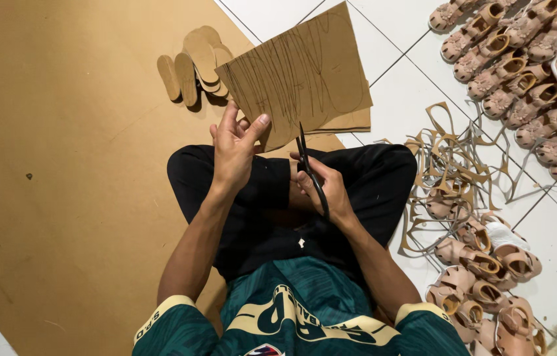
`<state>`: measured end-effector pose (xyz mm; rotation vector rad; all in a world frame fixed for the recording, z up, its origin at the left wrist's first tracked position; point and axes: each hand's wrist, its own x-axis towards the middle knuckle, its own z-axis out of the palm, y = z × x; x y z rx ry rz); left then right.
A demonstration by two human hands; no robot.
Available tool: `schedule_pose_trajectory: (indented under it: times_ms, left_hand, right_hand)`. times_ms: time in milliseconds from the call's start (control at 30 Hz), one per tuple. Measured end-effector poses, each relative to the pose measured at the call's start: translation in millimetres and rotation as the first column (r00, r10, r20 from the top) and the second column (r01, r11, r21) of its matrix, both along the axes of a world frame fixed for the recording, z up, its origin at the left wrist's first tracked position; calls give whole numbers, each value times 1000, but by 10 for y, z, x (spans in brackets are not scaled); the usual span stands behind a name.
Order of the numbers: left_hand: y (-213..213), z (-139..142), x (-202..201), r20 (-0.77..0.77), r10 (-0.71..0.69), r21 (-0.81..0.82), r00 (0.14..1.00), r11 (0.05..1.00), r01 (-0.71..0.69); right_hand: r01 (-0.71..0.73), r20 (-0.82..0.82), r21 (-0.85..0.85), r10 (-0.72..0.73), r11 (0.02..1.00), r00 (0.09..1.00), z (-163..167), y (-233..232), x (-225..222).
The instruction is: The person sits on the floor and cuts shoe insole shapes from cardboard sheets using scissors, following drawn outlines. They trim the edges of each insole, place finished insoles on a pile to the side, and continue cutting more insoles from the sheet.
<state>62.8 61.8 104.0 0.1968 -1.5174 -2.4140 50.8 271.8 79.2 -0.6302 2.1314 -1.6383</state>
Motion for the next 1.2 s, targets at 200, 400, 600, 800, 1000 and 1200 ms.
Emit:
schedule_pose_trajectory:
  times_ms: [200,400,600,800,1000,1200]
  left_hand:
    - [19,49,8,0,-3,5,1000,1000,3]
    - [37,81,41,26,10,-88,1000,996,-7]
    - [61,86,52,3,-13,-16,1000,1000,13]
    - [64,71,57,29,-6,-51,1000,999,8]
    - [9,106,6,71,-14,-12,997,1000,14]
    - [133,113,83,111,130,-406,985,911,-74]
  right_hand:
    - [20,-11,32,-20,999,1000,54,-21,-3]
    - [-54,-284,-105,22,993,959,57,-21,-10]
    - [46,-67,23,-45,999,997,81,0,12]
    - [76,-256,-53,-87,996,963,118,-24,56]
    - [139,-160,89,-124,986,979,96,-38,63]
    - [9,-273,-171,-56,985,960,122,-37,63]
